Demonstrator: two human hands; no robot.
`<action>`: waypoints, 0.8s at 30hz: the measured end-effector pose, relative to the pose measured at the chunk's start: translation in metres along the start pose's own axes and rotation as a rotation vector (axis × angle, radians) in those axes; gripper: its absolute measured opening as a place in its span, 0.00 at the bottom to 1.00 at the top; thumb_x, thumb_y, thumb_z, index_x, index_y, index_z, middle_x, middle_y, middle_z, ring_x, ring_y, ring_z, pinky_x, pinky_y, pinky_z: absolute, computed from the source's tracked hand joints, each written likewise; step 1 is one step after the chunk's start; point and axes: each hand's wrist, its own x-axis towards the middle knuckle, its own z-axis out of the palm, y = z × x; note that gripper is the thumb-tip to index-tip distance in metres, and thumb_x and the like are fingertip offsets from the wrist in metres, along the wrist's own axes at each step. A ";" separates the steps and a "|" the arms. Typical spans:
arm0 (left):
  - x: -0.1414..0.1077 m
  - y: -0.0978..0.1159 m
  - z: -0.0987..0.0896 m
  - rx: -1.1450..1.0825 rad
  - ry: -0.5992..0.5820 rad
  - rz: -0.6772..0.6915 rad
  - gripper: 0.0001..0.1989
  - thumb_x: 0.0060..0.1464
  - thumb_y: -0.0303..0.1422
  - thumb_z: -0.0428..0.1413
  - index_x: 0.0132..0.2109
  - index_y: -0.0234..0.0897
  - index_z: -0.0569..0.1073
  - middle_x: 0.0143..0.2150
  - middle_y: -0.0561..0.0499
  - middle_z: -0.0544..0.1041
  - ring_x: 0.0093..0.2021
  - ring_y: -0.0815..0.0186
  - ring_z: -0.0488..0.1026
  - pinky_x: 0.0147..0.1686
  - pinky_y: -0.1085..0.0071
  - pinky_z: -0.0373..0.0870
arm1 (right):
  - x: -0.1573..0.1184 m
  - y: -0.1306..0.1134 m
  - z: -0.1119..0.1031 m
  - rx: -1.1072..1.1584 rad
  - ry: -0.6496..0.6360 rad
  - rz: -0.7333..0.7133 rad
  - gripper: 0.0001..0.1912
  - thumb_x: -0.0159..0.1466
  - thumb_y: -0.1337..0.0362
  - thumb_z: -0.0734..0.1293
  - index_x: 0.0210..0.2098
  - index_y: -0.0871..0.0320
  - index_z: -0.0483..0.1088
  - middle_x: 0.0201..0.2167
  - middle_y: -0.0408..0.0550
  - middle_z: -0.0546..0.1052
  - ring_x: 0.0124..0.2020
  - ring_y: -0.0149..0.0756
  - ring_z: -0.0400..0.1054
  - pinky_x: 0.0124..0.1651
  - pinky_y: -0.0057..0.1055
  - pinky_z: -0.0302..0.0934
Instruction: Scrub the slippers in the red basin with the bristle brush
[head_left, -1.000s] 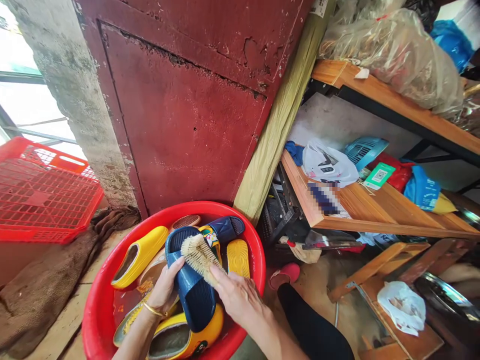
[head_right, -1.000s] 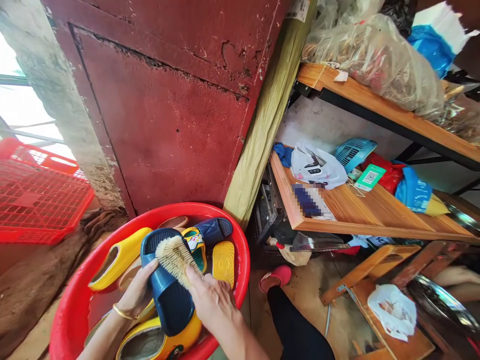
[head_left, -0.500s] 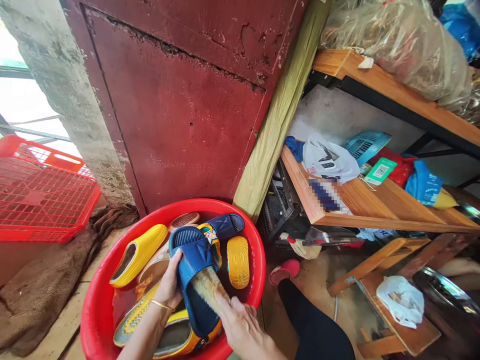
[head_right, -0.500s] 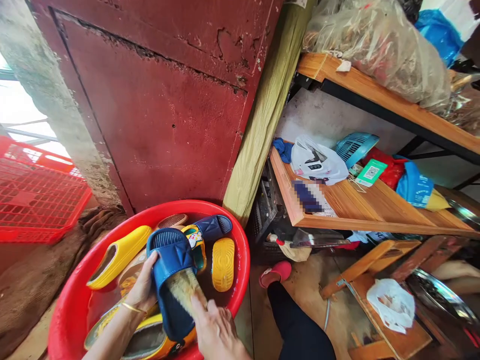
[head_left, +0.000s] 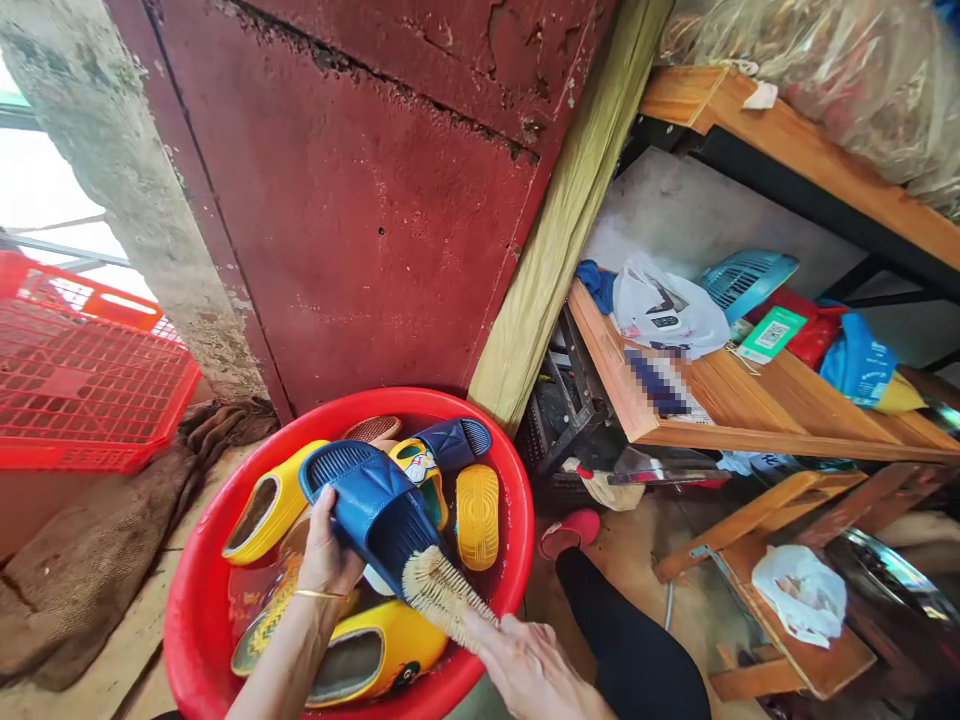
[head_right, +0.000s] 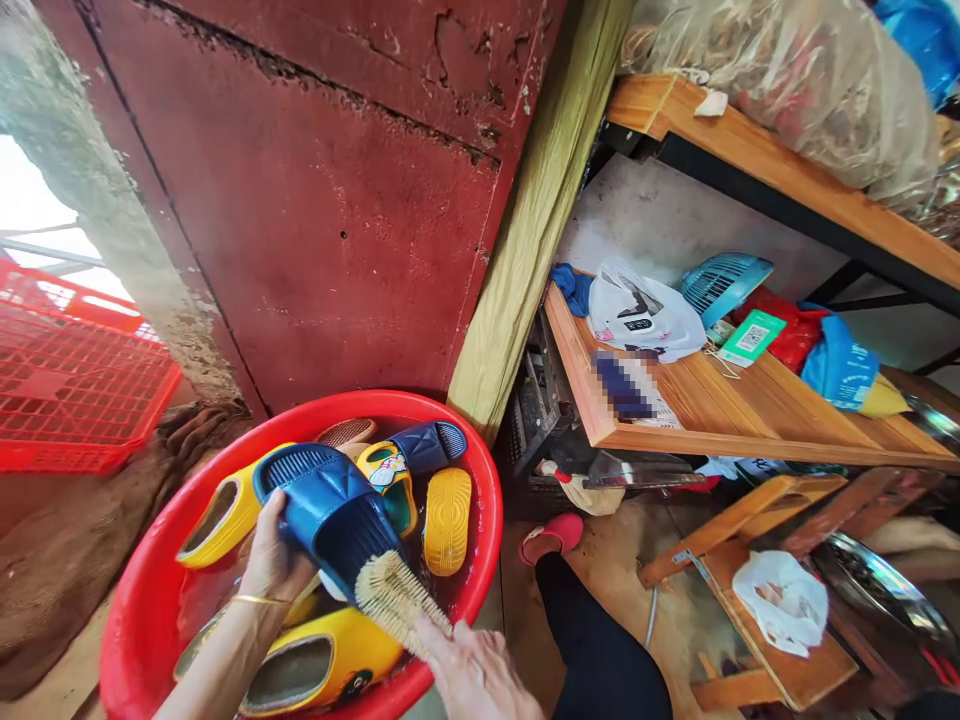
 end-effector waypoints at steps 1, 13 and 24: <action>0.000 -0.003 0.001 0.003 -0.010 0.003 0.17 0.63 0.38 0.51 0.52 0.36 0.77 0.37 0.48 0.84 0.45 0.57 0.81 0.52 0.59 0.77 | 0.001 0.003 -0.004 -0.019 -0.024 0.013 0.28 0.71 0.62 0.59 0.69 0.40 0.56 0.44 0.47 0.80 0.39 0.43 0.76 0.47 0.34 0.69; 0.008 -0.072 -0.020 0.629 -0.207 -0.084 0.14 0.45 0.40 0.68 0.38 0.38 0.80 0.36 0.44 0.84 0.44 0.50 0.80 0.45 0.58 0.78 | 0.064 -0.014 -0.034 0.013 -0.317 0.179 0.34 0.62 0.74 0.58 0.68 0.62 0.59 0.52 0.64 0.77 0.52 0.52 0.73 0.54 0.43 0.65; 0.023 -0.061 -0.029 0.450 -0.145 -0.286 0.22 0.49 0.40 0.66 0.51 0.41 0.75 0.42 0.44 0.83 0.41 0.57 0.81 0.42 0.63 0.76 | 0.117 -0.033 -0.010 0.244 -0.198 0.090 0.16 0.72 0.62 0.54 0.54 0.53 0.66 0.39 0.49 0.81 0.40 0.39 0.75 0.37 0.28 0.60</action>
